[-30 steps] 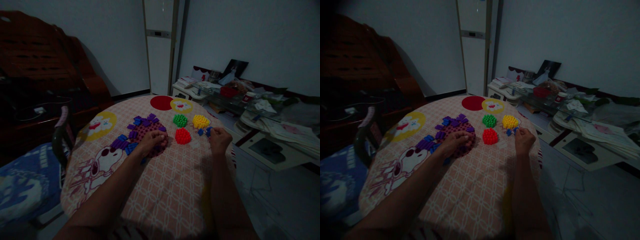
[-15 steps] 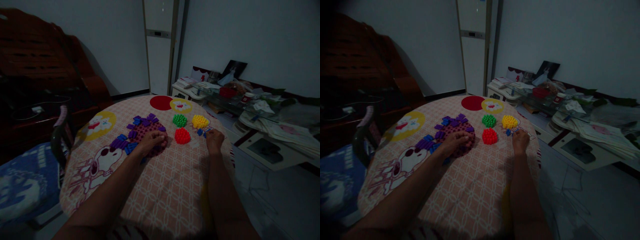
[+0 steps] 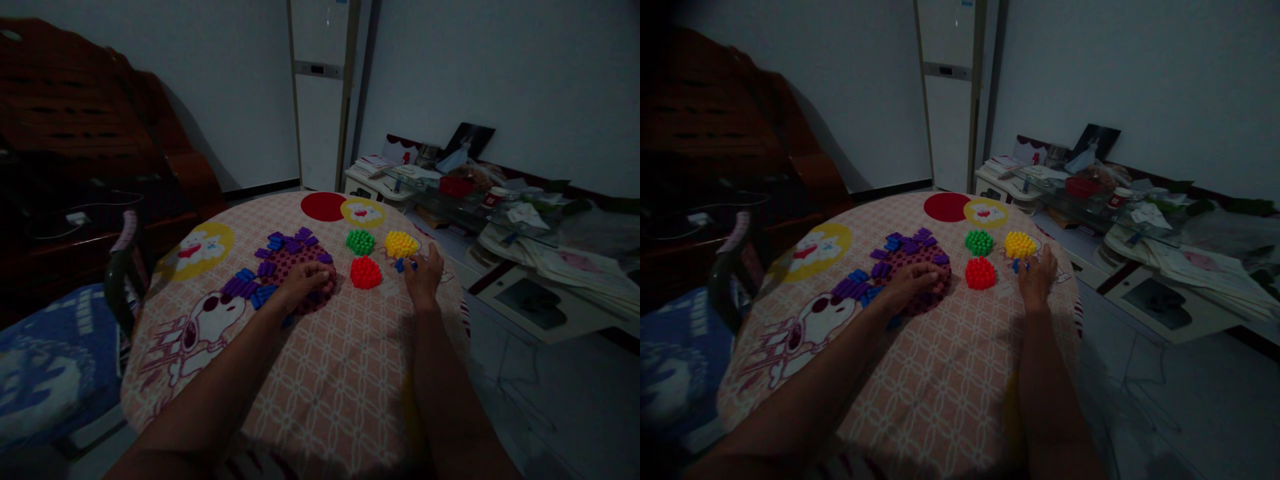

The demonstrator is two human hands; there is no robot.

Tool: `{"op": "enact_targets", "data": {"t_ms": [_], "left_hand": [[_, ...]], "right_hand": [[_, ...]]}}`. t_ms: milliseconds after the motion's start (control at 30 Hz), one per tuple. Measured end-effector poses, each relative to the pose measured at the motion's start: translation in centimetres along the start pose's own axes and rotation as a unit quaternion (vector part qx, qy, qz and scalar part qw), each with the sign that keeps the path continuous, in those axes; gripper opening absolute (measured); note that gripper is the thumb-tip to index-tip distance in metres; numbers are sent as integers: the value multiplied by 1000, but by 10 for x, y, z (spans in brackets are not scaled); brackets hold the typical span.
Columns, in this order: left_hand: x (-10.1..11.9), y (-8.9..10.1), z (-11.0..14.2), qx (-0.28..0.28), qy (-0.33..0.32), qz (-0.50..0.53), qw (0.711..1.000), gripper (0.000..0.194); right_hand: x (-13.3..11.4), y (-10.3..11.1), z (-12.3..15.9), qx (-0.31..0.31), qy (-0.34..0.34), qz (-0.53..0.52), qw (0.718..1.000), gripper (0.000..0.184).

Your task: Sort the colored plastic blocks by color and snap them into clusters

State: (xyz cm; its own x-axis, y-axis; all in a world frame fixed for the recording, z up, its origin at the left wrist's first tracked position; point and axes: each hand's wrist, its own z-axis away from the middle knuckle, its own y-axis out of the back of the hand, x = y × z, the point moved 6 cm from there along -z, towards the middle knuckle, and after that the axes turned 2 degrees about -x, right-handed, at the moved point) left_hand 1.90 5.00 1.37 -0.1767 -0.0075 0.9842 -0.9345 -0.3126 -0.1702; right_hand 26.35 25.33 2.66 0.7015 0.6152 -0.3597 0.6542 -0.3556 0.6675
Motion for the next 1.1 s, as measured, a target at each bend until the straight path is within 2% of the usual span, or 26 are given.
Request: {"op": "enact_targets", "data": {"t_ms": [133, 267, 367, 500, 567, 633, 800, 900, 1100], "left_hand": [[-1, 1, -1, 2, -2, 0, 1000, 44], [1, 1, -2, -2, -4, 0, 1000, 45], [2, 1, -2, -2, -5, 1, 1000, 45], [2, 1, -1, -1, -10, -4, 1000, 45], [3, 0, 0, 0, -10, -8, 1000, 45], [3, 0, 0, -1, -9, -10, 1000, 44], [4, 0, 1, -3, -10, -21, 1000, 45], [3, 1, 1, 4, -9, -21, 1000, 45], [1, 1, 1, 0, -3, -16, 1000, 45]], "right_hand": [[-2, -9, 1, -23, 11, 4, 1000, 13], [0, -3, -1, -10, 2, -32, 999, 8], [7, 17, -2, 56, -27, -76, 995, 14], [24, 46, 2, 172, -105, -86, 976, 17], [33, 53, 3, 193, -146, -65, 968, 15], [40, 55, 3, 173, -182, -35, 967, 14], [51, 50, 5, 74, -262, 39, 962, 12], [48, 45, 6, 30, -256, 49, 965, 12], [44, 35, 4, -15, -229, 39, 973, 15]]}}
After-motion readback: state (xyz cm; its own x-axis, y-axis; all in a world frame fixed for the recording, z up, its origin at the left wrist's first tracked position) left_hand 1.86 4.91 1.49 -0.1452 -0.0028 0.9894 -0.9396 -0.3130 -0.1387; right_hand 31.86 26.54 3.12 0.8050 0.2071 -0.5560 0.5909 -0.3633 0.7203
